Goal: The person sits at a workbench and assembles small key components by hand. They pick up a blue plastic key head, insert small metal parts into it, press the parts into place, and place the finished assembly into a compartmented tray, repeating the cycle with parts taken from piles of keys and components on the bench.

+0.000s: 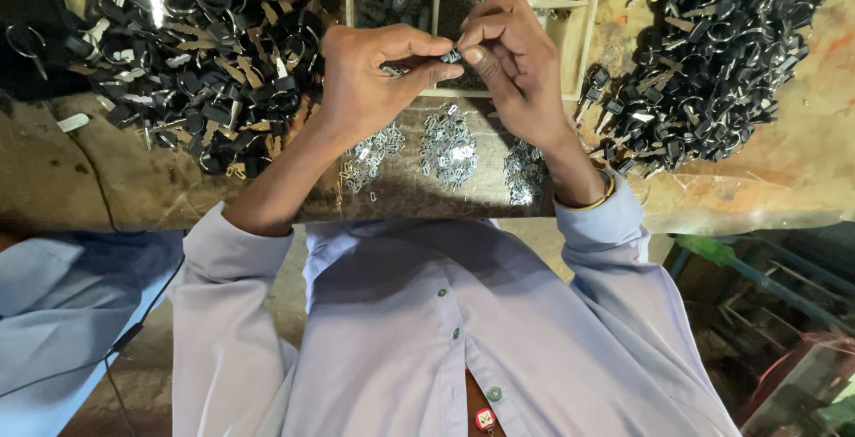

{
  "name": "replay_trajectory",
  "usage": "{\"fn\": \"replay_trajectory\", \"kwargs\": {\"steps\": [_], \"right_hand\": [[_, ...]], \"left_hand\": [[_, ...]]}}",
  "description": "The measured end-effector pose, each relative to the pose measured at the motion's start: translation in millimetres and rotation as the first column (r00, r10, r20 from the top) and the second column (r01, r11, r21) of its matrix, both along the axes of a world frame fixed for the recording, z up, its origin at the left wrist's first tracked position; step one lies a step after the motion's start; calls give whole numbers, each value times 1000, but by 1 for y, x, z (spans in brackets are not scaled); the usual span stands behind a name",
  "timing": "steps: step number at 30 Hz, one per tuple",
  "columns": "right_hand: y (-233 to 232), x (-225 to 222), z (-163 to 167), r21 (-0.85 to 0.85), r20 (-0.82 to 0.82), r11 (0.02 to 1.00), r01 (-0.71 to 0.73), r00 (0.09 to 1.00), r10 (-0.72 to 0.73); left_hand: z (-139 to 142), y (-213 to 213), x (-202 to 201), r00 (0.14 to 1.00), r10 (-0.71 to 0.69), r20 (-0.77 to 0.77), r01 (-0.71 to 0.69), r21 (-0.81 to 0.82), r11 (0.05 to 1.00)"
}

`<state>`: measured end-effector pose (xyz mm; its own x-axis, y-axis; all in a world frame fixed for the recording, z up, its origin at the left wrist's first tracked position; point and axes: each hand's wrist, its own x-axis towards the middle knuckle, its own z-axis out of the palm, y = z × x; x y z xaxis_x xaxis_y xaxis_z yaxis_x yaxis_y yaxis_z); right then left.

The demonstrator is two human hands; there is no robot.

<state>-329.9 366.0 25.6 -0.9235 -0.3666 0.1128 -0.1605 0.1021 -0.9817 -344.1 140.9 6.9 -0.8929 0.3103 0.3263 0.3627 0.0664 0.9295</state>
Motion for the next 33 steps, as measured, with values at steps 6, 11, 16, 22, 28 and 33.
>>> {"fn": "replay_trajectory", "kwargs": {"steps": [6, 11, 16, 22, 28, 33], "right_hand": [[4, -11, 4, 63, -170, 998, 19, 985, -8], [9, -10, 8, 610, -462, 749, 257, 884, 73], [15, -7, 17, 603, -539, 717, 349, 841, 44], [25, -5, 22, 509, -433, 841, 183, 899, 67], [15, 0, 15, 168, -233, 984, 66, 972, -26], [11, 8, 23, 432, -428, 891, 141, 901, 65]], "left_hand": [[1, -3, 0, 1000, 22, -1, -22, -31, 999], [4, -2, 7, 994, -11, 109, 3, 68, 998], [4, 0, 8, 998, -1, 63, -3, 58, 998], [5, 2, 10, 998, -8, 61, 8, 13, 1000], [6, 6, 12, 1000, 11, 25, -10, -42, 999], [6, 7, 12, 999, 13, 38, -12, -32, 999]]}}
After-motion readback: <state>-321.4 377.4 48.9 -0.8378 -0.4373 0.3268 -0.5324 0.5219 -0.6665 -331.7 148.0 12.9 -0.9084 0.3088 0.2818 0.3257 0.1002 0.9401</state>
